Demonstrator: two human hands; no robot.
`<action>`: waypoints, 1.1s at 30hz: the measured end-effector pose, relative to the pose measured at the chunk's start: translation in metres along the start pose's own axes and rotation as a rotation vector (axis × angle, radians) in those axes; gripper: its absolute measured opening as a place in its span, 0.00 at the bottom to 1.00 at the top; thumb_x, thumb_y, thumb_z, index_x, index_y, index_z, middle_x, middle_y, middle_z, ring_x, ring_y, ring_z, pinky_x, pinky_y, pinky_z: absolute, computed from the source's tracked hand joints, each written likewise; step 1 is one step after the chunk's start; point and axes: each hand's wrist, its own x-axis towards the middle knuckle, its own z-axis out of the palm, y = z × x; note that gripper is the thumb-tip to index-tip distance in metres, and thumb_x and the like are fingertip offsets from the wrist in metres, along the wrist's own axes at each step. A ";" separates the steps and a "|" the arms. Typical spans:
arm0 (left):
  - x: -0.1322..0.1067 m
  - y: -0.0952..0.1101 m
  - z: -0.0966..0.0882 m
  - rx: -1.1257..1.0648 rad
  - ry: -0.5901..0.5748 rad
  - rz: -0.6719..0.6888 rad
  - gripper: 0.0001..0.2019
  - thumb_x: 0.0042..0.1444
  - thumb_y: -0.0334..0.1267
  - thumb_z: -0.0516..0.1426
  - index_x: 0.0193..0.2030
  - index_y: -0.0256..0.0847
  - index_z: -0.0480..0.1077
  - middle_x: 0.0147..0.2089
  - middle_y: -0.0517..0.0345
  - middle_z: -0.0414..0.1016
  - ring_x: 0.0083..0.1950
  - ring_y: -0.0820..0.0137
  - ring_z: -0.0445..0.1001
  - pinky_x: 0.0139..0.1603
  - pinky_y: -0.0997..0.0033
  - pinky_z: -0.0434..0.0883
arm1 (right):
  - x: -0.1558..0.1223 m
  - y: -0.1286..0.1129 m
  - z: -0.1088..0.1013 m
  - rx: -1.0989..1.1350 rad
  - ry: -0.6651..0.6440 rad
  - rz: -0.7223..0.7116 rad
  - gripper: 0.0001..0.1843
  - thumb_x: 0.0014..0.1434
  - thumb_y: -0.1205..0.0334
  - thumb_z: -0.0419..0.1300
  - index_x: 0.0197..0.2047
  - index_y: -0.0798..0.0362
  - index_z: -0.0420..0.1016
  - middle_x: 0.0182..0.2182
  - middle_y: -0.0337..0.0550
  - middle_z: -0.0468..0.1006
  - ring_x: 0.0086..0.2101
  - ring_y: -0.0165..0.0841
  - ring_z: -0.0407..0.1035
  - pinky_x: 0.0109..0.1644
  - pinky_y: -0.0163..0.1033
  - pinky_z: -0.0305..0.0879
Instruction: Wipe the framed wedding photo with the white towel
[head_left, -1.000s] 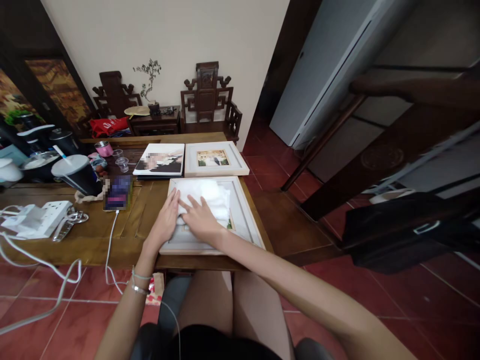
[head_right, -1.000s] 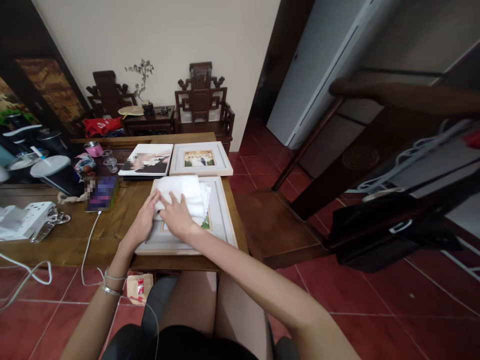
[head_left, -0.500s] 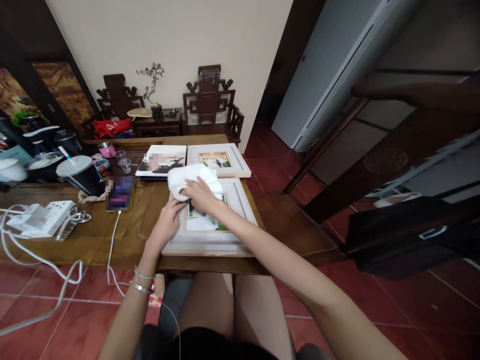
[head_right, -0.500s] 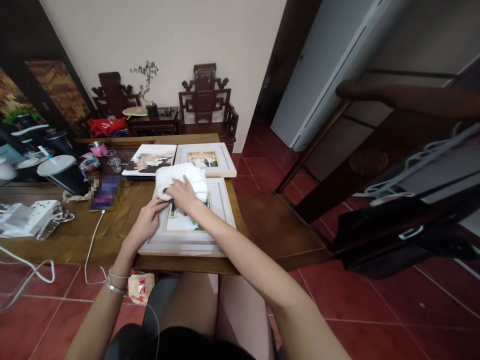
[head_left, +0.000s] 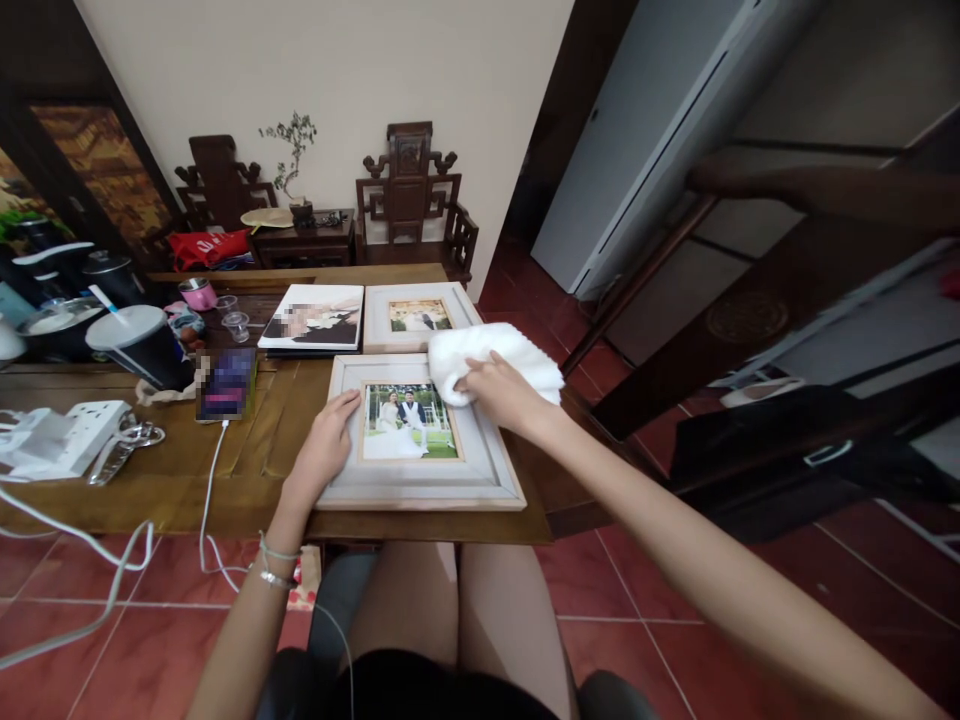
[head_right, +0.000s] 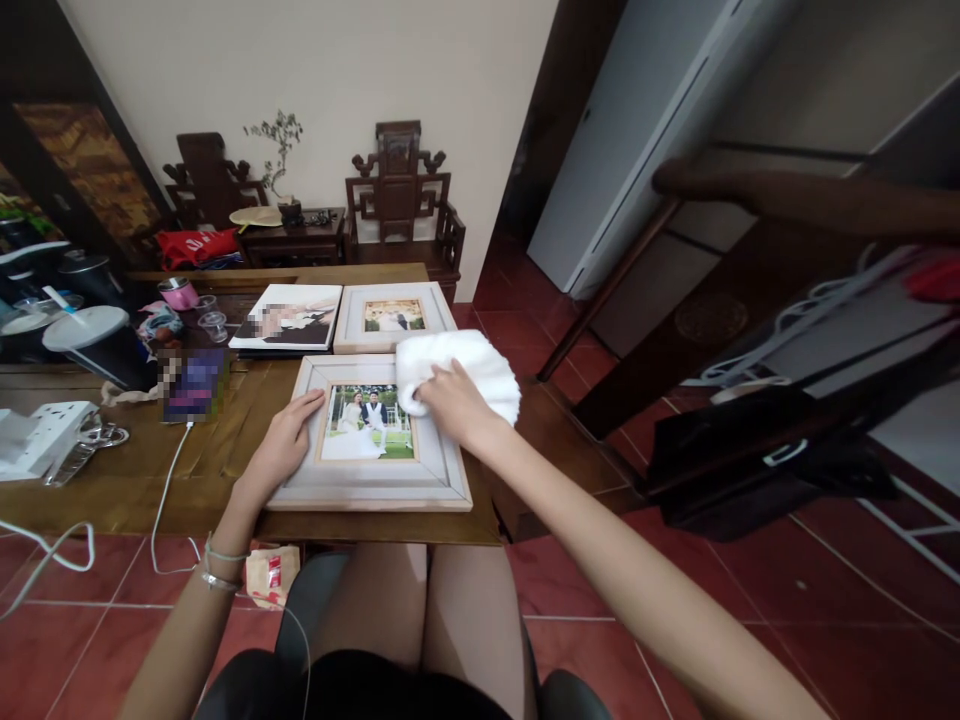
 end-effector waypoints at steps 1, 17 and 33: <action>0.000 0.000 0.000 0.003 -0.003 -0.005 0.28 0.51 0.18 0.44 0.58 0.32 0.68 0.63 0.44 0.68 0.65 0.62 0.65 0.68 0.54 0.60 | -0.012 -0.008 -0.002 0.002 -0.012 -0.018 0.24 0.47 0.83 0.51 0.39 0.54 0.80 0.40 0.50 0.81 0.50 0.42 0.68 0.59 0.48 0.51; 0.004 -0.011 0.004 0.019 -0.063 0.042 0.22 0.59 0.25 0.44 0.56 0.33 0.70 0.64 0.44 0.66 0.67 0.63 0.62 0.68 0.53 0.59 | 0.002 -0.011 0.004 0.016 0.071 0.075 0.25 0.50 0.82 0.49 0.49 0.62 0.77 0.49 0.59 0.77 0.58 0.47 0.61 0.61 0.48 0.53; 0.003 -0.003 0.000 0.005 -0.067 0.012 0.21 0.61 0.27 0.44 0.57 0.33 0.67 0.67 0.44 0.62 0.69 0.62 0.58 0.69 0.53 0.57 | -0.111 -0.073 -0.019 0.175 0.071 -0.219 0.22 0.44 0.79 0.54 0.38 0.52 0.80 0.49 0.51 0.78 0.53 0.48 0.67 0.59 0.54 0.60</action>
